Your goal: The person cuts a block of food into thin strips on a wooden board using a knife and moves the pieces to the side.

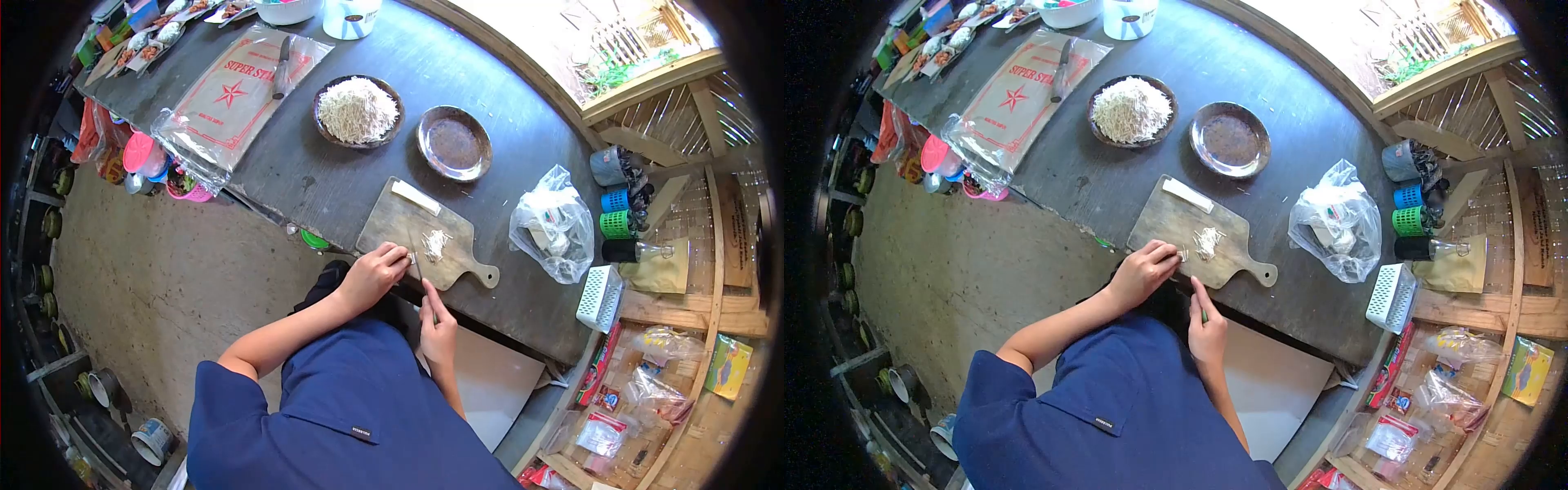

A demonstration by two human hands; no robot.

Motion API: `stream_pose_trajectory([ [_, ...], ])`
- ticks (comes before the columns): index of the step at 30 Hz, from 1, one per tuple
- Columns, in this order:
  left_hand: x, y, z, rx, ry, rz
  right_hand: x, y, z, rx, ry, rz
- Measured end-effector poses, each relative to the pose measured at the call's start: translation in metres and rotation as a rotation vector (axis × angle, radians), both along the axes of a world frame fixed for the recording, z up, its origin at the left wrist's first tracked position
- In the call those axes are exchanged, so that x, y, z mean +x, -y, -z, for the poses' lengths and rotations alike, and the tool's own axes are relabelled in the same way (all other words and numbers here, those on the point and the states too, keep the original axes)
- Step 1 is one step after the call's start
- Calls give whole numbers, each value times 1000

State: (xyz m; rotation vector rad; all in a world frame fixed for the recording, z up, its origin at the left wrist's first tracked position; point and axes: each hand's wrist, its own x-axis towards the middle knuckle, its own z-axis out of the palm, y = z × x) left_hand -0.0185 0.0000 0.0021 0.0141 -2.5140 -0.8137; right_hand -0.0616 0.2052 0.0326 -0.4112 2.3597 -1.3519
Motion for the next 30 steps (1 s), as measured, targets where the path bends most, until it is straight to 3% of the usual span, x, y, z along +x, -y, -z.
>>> stream_pose_trajectory([
  [7, 0, -3, 0, -12, 10, -7, -4, 19, -18, 64, 117, 13],
  [20, -2, -2, 2, 1, -25, -22, -3, 8, -3, -38, 33, 4],
  [23, -2, -3, 1, 36, -26, -20, 8, -3, -9, 97, 104, 5],
  [28, 0, -4, 1, 7, 4, -25, -6, 12, -4, 79, 138, 2],
  [30, 0, -3, 1, 21, -29, -20, -5, 8, 2, -1, 37, -7],
])
